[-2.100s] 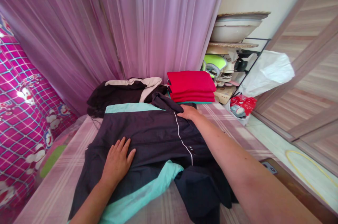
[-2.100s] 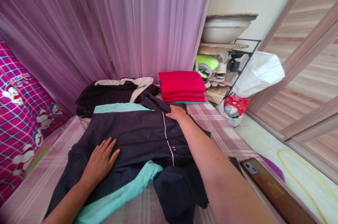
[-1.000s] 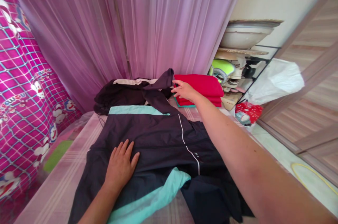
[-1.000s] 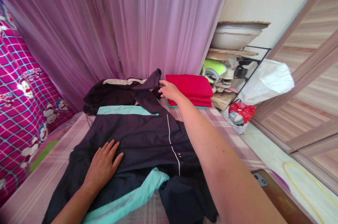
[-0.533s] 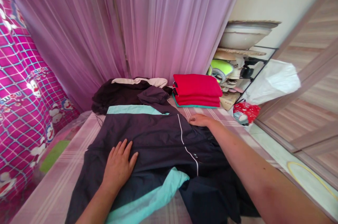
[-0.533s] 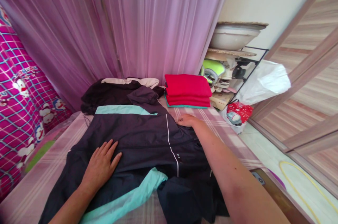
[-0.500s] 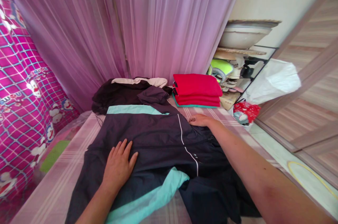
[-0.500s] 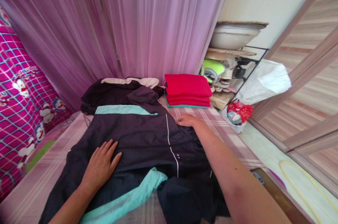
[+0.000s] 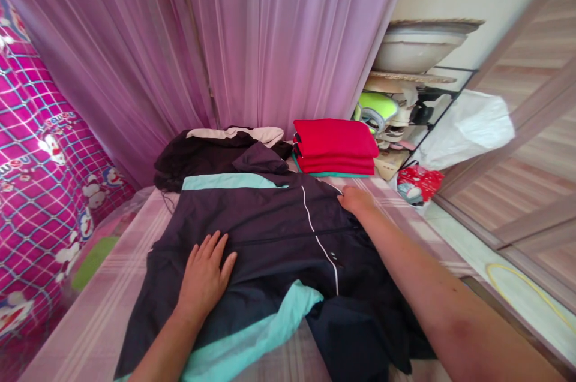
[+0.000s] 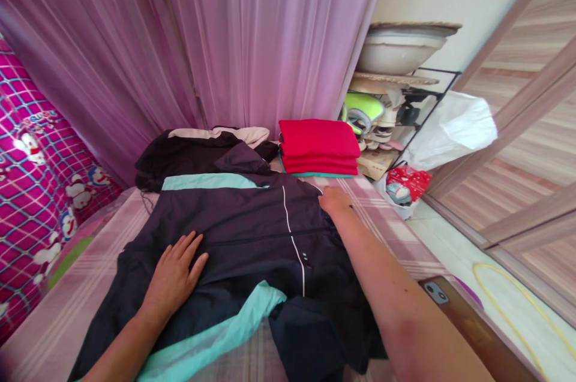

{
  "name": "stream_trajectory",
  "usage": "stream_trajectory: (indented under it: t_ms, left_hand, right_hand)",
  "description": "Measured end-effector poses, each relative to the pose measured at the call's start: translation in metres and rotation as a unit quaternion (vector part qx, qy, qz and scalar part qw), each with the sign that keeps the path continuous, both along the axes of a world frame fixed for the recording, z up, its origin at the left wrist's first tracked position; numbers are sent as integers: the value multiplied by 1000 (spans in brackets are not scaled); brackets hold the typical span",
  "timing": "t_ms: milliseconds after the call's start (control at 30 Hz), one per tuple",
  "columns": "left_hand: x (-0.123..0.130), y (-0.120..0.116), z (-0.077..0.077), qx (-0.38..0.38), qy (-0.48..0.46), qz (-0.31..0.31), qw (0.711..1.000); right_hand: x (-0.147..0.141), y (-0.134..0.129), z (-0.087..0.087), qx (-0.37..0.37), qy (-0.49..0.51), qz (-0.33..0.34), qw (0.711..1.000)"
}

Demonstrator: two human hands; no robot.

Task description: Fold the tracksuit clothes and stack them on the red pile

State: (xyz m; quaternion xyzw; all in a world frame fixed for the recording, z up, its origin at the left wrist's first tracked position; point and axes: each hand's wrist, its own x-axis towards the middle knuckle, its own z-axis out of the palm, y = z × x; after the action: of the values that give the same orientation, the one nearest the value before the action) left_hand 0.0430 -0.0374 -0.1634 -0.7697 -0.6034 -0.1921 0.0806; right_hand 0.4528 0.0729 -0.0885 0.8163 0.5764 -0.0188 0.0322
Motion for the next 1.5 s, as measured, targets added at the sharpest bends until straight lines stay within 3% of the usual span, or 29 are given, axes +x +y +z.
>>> stream_trajectory:
  t_ms: [133,300,400,567,633,767,833,900,1067,1167,1267,1400,1500]
  left_hand:
    - [-1,-3,14,35,-43,-60,997]
    - [0,-8,26,43,-59,-94,993]
    - [1,-7,28,39,-52,-98,993]
    - [3,-3,30,-7,-43,-105,993]
    - [4,-2,31,-12,-42,-103,994]
    - [7,-5,31,-17,-22,-106,994]
    - [6,-8,30,-22,-4,-112,993]
    - [3,-12,26,-26,11,-117,993]
    - [-5,-26,20,6,34,-101,994]
    - [-8,-35,22,30,32,-91,995]
    - [-12,-44,22,40,21,-104,994]
    - [-16,-55,17,41,8,-113,993]
    - [-18,-59,13,45,-1,-113,993]
  right_hand:
    - [-12,-1,17,48,-4,87,995]
    - [-16,-16,-4,24,71,194,978]
    - [-8,-25,-15,2,78,181,980]
    - [12,-53,-3,36,167,207,963]
    - [23,-74,0,83,216,197,953]
    - [49,-128,-6,155,267,111,944]
    - [61,-156,-10,153,283,80,943]
    - [69,-181,-12,126,292,95,943]
    - [73,-216,-11,80,157,143,974]
    - [69,-216,-15,36,61,143,987]
    - [68,-210,-17,6,45,164,985]
    - [85,-207,1,-29,174,181,968]
    - [108,-214,34,-74,363,166,914]
